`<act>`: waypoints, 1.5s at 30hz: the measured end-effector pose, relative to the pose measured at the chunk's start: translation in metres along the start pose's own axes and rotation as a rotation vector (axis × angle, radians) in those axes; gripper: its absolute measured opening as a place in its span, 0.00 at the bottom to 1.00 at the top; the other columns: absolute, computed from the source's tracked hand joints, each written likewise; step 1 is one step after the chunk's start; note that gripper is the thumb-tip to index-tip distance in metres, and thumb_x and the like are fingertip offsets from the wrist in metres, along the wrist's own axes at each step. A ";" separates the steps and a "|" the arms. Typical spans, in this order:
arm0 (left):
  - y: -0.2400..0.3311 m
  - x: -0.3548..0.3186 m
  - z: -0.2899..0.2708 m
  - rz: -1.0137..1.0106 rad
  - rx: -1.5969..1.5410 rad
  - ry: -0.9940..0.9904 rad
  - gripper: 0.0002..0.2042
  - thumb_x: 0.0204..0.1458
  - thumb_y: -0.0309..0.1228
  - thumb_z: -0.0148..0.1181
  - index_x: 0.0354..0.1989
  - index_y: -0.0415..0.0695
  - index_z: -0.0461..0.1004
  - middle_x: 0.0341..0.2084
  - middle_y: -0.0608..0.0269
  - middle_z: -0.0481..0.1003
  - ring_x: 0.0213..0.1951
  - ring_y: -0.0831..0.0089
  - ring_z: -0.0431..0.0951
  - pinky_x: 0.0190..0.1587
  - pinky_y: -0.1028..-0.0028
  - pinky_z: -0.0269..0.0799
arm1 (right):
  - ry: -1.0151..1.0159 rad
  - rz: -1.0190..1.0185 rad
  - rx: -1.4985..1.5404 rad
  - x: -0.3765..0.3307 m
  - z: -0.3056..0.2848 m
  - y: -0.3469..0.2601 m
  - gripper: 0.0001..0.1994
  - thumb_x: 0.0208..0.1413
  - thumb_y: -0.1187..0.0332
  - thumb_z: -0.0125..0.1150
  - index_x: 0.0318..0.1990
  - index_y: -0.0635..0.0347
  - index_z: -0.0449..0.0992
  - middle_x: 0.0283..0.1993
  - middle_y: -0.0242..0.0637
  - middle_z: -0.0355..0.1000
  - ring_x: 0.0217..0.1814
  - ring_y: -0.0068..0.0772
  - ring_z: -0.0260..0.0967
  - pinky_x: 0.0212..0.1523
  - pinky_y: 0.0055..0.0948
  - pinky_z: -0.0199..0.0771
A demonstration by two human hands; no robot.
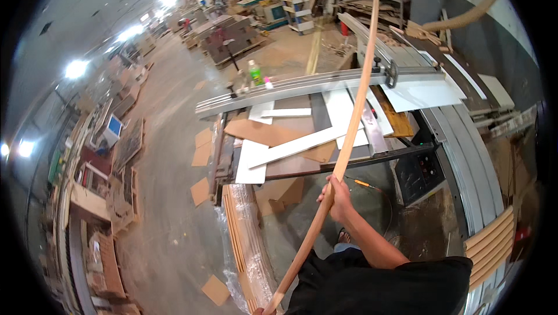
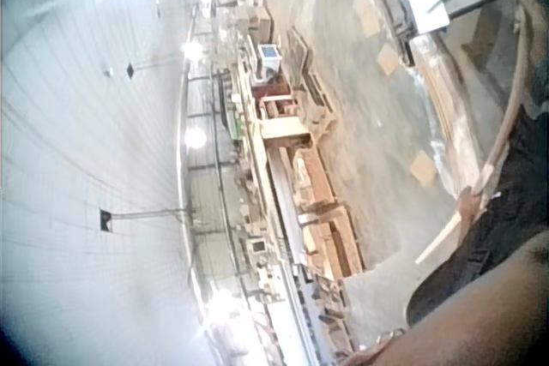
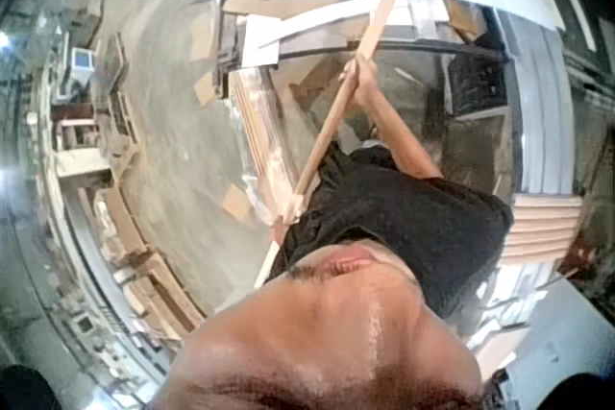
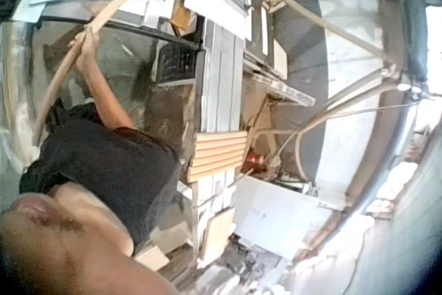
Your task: The person uses a hand tool to shape the ends of long wooden strips, then stacks the finished pieces on a table.
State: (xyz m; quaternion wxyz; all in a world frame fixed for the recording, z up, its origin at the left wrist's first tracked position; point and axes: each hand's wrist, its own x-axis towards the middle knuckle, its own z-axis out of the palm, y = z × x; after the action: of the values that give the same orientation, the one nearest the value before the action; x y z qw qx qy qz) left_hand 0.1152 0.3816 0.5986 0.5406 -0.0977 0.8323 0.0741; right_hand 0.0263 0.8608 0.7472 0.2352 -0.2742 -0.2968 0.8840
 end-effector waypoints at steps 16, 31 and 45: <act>0.457 -0.072 -0.087 1.171 0.109 0.839 0.14 0.38 0.39 0.70 0.29 0.45 0.75 0.22 0.52 0.75 0.27 0.49 0.76 0.31 0.56 0.70 | 0.105 -0.097 -0.189 0.064 -0.106 -0.105 0.13 0.66 0.60 0.47 0.51 0.59 0.63 0.44 0.44 0.74 0.44 0.37 0.75 0.46 0.36 0.77; 0.629 -0.012 -0.208 1.428 0.307 0.855 0.13 0.34 0.38 0.69 0.25 0.44 0.76 0.18 0.55 0.75 0.24 0.56 0.77 0.29 0.61 0.72 | 0.279 0.154 -0.414 0.209 -0.114 -0.156 0.18 0.66 0.57 0.48 0.48 0.65 0.70 0.40 0.41 0.76 0.39 0.32 0.75 0.40 0.30 0.77; 0.664 0.095 -0.307 1.331 0.282 0.779 0.11 0.37 0.33 0.65 0.29 0.43 0.78 0.26 0.52 0.77 0.34 0.52 0.78 0.39 0.60 0.73 | 0.448 0.028 -0.465 0.247 -0.200 -0.204 0.11 0.61 0.62 0.55 0.44 0.59 0.75 0.37 0.33 0.75 0.32 0.22 0.72 0.35 0.25 0.73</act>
State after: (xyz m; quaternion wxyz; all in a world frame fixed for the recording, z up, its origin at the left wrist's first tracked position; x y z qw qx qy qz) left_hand -0.3558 0.9478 0.6479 0.0589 0.4724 0.8470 0.2366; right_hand 0.0197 1.2283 0.6606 0.2133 -0.5124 -0.4280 0.7133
